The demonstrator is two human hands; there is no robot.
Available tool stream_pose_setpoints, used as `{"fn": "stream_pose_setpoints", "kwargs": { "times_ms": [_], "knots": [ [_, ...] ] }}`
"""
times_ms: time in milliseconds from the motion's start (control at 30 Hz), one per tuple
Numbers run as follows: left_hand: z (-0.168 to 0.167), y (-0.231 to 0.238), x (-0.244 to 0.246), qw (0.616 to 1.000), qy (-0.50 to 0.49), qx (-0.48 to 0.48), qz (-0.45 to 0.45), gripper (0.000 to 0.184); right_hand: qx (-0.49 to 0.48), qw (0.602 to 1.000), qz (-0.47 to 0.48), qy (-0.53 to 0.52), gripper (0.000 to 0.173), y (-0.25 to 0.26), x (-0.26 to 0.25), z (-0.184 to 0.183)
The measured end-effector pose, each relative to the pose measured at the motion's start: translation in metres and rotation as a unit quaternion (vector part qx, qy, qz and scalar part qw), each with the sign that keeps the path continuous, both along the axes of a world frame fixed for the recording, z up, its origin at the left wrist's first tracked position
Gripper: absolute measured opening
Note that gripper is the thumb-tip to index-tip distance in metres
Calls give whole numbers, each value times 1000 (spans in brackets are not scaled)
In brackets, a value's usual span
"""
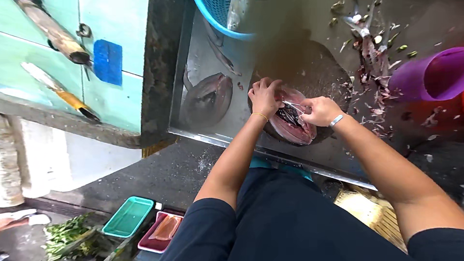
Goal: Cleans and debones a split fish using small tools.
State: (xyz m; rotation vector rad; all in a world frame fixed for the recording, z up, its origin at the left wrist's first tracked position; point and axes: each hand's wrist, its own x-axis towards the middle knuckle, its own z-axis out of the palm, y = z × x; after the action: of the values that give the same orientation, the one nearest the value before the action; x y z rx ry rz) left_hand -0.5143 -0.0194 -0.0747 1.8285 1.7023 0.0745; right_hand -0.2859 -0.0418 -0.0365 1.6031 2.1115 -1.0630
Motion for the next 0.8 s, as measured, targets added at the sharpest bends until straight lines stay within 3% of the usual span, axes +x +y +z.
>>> {"fn": "stream_pose_setpoints", "kwargs": {
  "times_ms": [67,133,200,233,267,300,333,367,400,433,467,500,533,600,667,733,800],
  "knots": [
    [0,0,0,1000,5,-3,8,78,-11,999,26,-20,34,4,-3,7],
    [-1,0,3,1000,10,-11,17,78,-45,999,-9,-23,30,1,-11,18],
    [0,-1,5,999,10,-21,26,78,-101,988,-115,34,28,-6,-23,25],
    [1,-1,5,999,8,-26,30,77,-142,960,-214,109,28,-13,-30,24],
    [1,-1,6,999,8,-29,33,75,-203,887,-354,217,30,-24,-38,20],
    [2,-1,6,999,10,-32,34,75,-285,763,-487,314,34,-34,-46,20],
    [3,0,8,999,10,-34,34,74,-347,637,-570,385,39,-42,-51,20],
    [4,1,9,999,11,-34,34,74,-380,535,-619,431,43,-47,-58,23],
    [5,3,9,999,14,-32,33,74,-389,463,-649,462,46,-51,-66,26],
    [7,3,8,999,17,-33,33,74,-385,424,-667,476,47,-54,-74,29],
    [7,1,8,999,20,-37,32,75,-370,415,-680,477,47,-57,-83,33],
    [7,0,9,999,20,-38,32,75,-342,447,-685,462,45,-58,-91,37],
    [8,0,10,998,19,-41,32,76,-298,519,-673,435,41,-60,-97,43],
    [9,3,10,998,13,-40,38,77,-146,719,-573,365,31,-56,-103,51],
    [9,4,8,998,11,-41,37,76,-20,862,-429,270,27,-42,-95,71],
    [4,-1,5,999,0,-39,28,76,6,943,-303,139,30,-29,-81,110],
    [2,3,-3,999,-26,-33,4,79,32,976,-207,57,32,-24,-61,148]
  ]
}}
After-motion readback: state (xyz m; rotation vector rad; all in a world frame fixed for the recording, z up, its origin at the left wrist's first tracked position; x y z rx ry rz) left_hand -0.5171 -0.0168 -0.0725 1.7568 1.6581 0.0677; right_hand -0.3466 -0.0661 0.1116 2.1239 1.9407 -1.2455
